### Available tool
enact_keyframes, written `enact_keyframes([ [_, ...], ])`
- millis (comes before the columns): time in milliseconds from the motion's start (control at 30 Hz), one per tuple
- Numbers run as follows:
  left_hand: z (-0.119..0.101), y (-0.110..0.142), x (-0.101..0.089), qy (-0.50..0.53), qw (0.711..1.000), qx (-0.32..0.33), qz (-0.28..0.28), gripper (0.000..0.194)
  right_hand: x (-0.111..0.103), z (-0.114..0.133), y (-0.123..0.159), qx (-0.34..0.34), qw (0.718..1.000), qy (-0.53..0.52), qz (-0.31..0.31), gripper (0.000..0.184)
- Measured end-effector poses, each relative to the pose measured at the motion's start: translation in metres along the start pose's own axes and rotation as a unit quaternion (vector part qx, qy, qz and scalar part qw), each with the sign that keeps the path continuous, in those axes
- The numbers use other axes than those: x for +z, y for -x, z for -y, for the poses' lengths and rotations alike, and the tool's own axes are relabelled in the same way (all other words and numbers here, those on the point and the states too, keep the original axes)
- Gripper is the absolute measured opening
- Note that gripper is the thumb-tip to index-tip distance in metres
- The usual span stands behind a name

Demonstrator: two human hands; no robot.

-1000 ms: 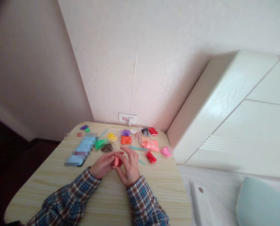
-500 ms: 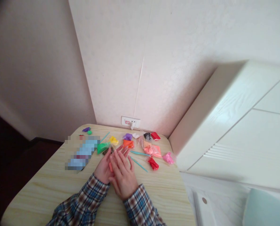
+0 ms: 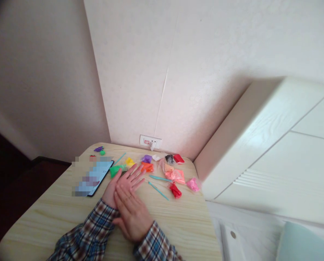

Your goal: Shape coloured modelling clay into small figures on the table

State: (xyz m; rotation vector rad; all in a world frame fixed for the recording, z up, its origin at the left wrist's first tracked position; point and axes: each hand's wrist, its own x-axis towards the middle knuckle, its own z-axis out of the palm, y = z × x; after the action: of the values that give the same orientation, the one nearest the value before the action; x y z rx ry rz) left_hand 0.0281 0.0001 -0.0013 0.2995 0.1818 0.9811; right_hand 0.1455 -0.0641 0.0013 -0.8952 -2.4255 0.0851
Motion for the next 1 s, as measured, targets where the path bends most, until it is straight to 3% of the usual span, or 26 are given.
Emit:
enact_keyframes([
  [67,0.0000,0.0001,-0.0005,-0.003,1.000,0.006,0.005,0.054,0.0009,0.0001,0.0012,0.020,1.000,-0.001,-0.007,0.057],
  [333,-0.0002,-0.0014,-0.0056,0.013,0.999,-0.025,0.017,0.062,-0.0006,0.0062,0.0007,-0.008,1.000,-0.015,0.011,0.058],
  [367,-0.0007,-0.0015,-0.0062,0.013,1.000,-0.024,0.014,0.062,-0.0012,0.0061,0.0001,-0.024,0.999,-0.015,0.019,0.058],
  [467,-0.0024,-0.0016,-0.0057,0.011,1.000,-0.009,-0.009,0.062,-0.0017,0.0052,-0.0008,0.015,1.000,-0.010,0.017,0.056],
  [567,-0.0037,-0.0014,-0.0033,0.010,0.999,-0.022,-0.028,0.063,0.0003,0.0051,-0.0010,-0.011,1.000,-0.019,0.022,0.056],
  [633,-0.0041,-0.0013,-0.0023,0.010,0.999,-0.019,-0.033,0.063,0.0019,0.0051,-0.0014,0.015,1.000,-0.017,0.012,0.056],
  [1000,-0.0011,-0.0028,-0.0095,0.024,1.000,-0.014,-0.005,0.060,0.0001,0.0019,-0.0017,0.017,0.999,-0.032,0.014,0.054],
])
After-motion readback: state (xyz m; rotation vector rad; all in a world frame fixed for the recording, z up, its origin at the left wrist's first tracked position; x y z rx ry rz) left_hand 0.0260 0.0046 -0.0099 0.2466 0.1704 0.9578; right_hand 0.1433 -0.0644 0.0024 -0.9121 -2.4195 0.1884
